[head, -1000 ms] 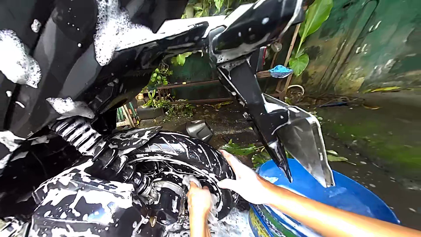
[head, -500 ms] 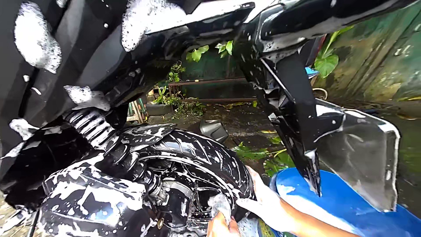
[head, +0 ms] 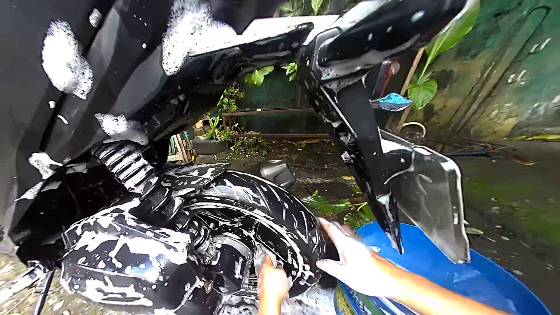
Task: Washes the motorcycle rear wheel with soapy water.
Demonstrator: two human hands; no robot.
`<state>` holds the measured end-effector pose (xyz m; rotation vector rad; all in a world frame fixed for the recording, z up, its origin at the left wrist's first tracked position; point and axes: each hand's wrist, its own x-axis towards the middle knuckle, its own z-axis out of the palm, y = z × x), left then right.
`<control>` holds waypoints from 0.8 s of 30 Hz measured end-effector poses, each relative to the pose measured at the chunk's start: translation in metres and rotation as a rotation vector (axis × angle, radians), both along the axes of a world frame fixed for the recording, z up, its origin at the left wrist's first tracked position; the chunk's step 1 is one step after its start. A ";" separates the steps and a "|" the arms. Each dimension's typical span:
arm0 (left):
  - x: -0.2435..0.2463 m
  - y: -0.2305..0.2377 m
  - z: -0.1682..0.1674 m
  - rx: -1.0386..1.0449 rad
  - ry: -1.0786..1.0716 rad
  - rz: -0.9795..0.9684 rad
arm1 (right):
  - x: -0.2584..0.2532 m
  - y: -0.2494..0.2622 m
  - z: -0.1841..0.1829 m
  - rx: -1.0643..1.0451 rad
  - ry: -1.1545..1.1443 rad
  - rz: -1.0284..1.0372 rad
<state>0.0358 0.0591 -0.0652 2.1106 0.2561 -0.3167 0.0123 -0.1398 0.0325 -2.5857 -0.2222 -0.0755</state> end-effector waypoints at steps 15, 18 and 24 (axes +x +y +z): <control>-0.013 -0.019 -0.021 0.083 -0.133 0.227 | 0.012 0.034 0.013 0.135 -0.179 0.031; -0.026 -0.005 -0.046 -0.021 -0.008 0.237 | 0.010 0.032 0.008 0.148 -0.134 0.001; -0.025 0.009 0.050 -0.127 -0.218 0.320 | 0.015 0.033 0.011 0.134 -0.184 0.032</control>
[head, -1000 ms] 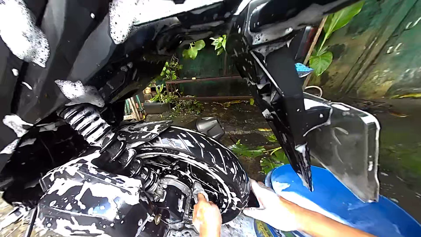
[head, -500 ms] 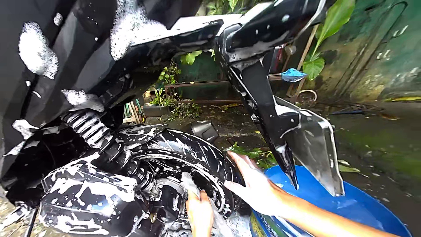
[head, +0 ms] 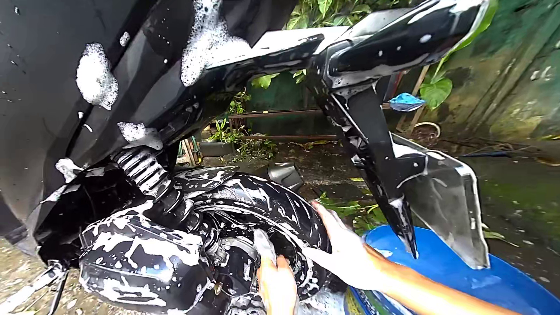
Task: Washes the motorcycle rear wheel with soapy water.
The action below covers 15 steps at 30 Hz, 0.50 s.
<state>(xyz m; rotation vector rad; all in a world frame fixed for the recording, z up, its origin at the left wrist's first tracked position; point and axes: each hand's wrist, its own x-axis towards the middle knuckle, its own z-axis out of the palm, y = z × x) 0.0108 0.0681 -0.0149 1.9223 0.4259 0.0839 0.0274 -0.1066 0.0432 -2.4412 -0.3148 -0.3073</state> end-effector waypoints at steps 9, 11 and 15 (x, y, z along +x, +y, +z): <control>0.062 -0.011 0.027 0.164 0.185 -0.093 | 0.002 -0.010 -0.014 0.020 0.033 0.004; 0.052 -0.016 0.027 0.199 0.218 -0.081 | -0.002 -0.013 -0.017 0.022 0.074 0.021; 0.005 -0.023 0.032 0.204 0.287 -0.081 | -0.002 -0.014 -0.028 0.079 0.078 0.032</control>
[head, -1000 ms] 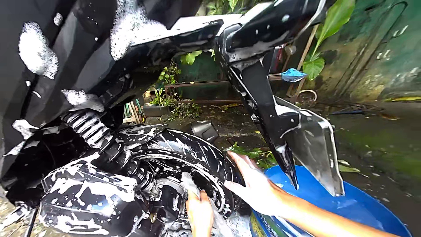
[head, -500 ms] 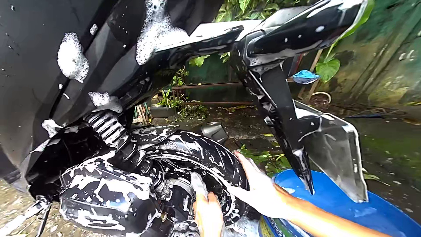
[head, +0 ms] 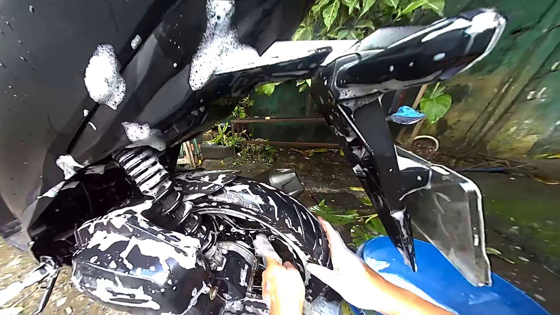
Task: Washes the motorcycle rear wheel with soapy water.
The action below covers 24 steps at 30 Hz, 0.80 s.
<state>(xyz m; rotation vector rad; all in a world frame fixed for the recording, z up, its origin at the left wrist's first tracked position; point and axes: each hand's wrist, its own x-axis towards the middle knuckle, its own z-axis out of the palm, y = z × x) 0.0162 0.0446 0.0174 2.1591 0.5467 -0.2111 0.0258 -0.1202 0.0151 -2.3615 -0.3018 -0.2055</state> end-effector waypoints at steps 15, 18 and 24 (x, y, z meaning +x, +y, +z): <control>0.038 -0.008 -0.023 0.298 0.087 -0.043 | -0.020 -0.036 -0.017 -0.285 0.205 0.018; 0.031 -0.006 -0.036 0.070 0.001 -0.025 | -0.023 -0.043 -0.001 -0.300 0.189 0.059; -0.031 -0.001 -0.056 -0.263 -0.041 0.076 | -0.018 -0.043 0.016 -0.203 0.070 0.091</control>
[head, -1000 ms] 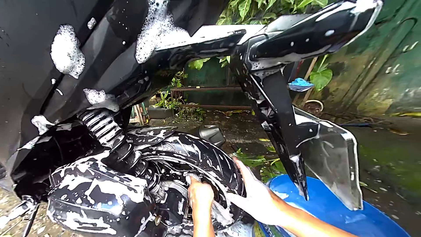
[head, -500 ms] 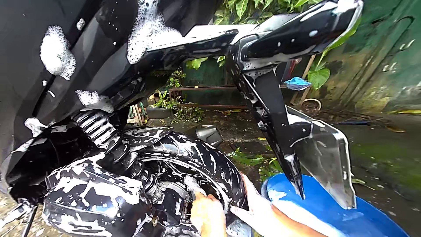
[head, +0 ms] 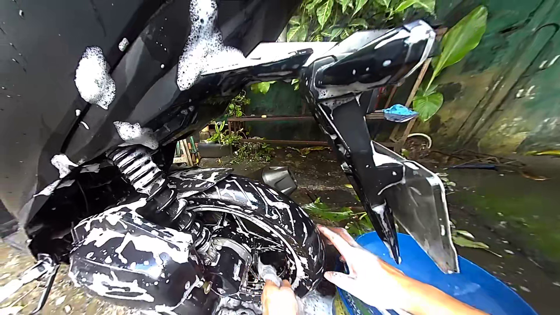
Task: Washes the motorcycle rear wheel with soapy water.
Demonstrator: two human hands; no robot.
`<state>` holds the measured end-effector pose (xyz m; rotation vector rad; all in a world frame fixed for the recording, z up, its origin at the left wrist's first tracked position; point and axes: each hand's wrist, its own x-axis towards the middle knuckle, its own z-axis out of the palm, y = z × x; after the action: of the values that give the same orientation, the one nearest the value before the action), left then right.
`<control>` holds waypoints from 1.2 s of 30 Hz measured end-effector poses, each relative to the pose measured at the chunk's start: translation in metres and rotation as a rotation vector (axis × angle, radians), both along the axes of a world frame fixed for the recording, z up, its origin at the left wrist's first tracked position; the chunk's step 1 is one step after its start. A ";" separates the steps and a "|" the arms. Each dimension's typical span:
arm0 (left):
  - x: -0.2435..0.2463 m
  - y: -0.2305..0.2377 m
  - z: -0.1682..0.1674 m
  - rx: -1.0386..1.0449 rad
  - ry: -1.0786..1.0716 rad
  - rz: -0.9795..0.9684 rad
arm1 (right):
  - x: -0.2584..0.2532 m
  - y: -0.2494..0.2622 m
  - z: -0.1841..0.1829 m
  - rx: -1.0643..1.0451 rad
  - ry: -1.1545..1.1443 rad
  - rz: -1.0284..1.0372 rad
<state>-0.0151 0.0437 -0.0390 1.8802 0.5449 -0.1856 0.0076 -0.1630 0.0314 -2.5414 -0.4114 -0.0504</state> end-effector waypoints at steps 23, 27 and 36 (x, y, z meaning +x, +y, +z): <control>0.021 -0.010 0.017 0.534 0.187 -0.250 | 0.010 0.038 0.025 -0.060 -0.124 -0.078; 0.028 -0.010 -0.003 0.619 0.258 -0.205 | 0.008 0.040 0.025 -0.068 -0.095 -0.080; 0.048 0.007 0.002 0.491 0.179 -0.245 | 0.008 0.045 0.022 -0.101 -0.049 -0.099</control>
<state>0.0326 0.0503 -0.0374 2.4263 0.5098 -0.4148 0.0153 -0.1175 0.0532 -2.6633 -0.3140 -0.1319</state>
